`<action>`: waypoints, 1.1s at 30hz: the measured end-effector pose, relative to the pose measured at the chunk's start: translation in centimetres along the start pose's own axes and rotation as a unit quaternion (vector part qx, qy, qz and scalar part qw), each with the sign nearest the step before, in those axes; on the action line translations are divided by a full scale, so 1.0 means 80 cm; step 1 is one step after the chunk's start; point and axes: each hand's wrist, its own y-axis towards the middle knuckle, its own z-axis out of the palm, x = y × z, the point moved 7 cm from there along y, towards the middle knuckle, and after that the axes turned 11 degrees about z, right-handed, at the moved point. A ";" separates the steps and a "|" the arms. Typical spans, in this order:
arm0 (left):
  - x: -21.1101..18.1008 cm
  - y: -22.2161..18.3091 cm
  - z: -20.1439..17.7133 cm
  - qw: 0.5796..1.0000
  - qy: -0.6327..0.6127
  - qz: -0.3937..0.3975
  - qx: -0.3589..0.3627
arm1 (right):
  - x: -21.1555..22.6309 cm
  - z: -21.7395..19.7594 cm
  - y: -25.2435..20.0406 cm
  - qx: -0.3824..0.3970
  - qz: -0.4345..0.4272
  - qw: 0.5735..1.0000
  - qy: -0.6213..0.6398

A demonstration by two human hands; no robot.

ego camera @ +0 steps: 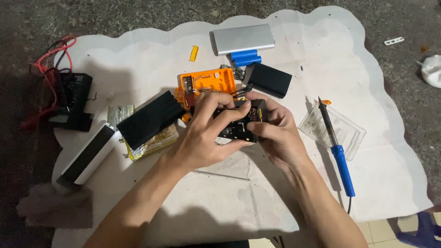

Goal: Reassembling an electronic device by aligning and fitting a circuit board into its plastic housing.

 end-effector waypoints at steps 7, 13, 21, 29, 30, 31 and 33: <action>-0.002 0.000 -0.007 1.000 0.020 -0.008 -0.012 | 0.011 0.022 -0.011 -0.025 -0.024 0.997 -0.075; -0.005 -0.001 -0.005 0.998 0.058 -0.010 -0.013 | 0.016 0.027 -0.012 -0.019 -0.049 0.991 -0.125; -0.012 0.013 -0.014 0.998 0.064 -0.029 -0.006 | 0.011 0.026 -0.010 -0.015 -0.063 0.990 -0.127; -0.011 0.023 -0.052 0.986 -0.095 -0.126 0.052 | 0.029 0.045 -0.011 0.019 -0.083 0.984 -0.156; -0.005 0.016 -0.058 0.973 -0.179 -0.144 0.036 | 0.038 0.065 -0.018 0.028 -0.124 0.960 -0.248; 0.001 0.008 -0.065 0.951 -0.262 -0.161 0.018 | 0.046 0.087 -0.025 0.038 -0.164 0.926 -0.337; -0.001 -0.003 -0.082 0.941 -0.286 -0.181 -0.004 | 0.052 0.113 -0.031 0.039 -0.200 0.908 -0.365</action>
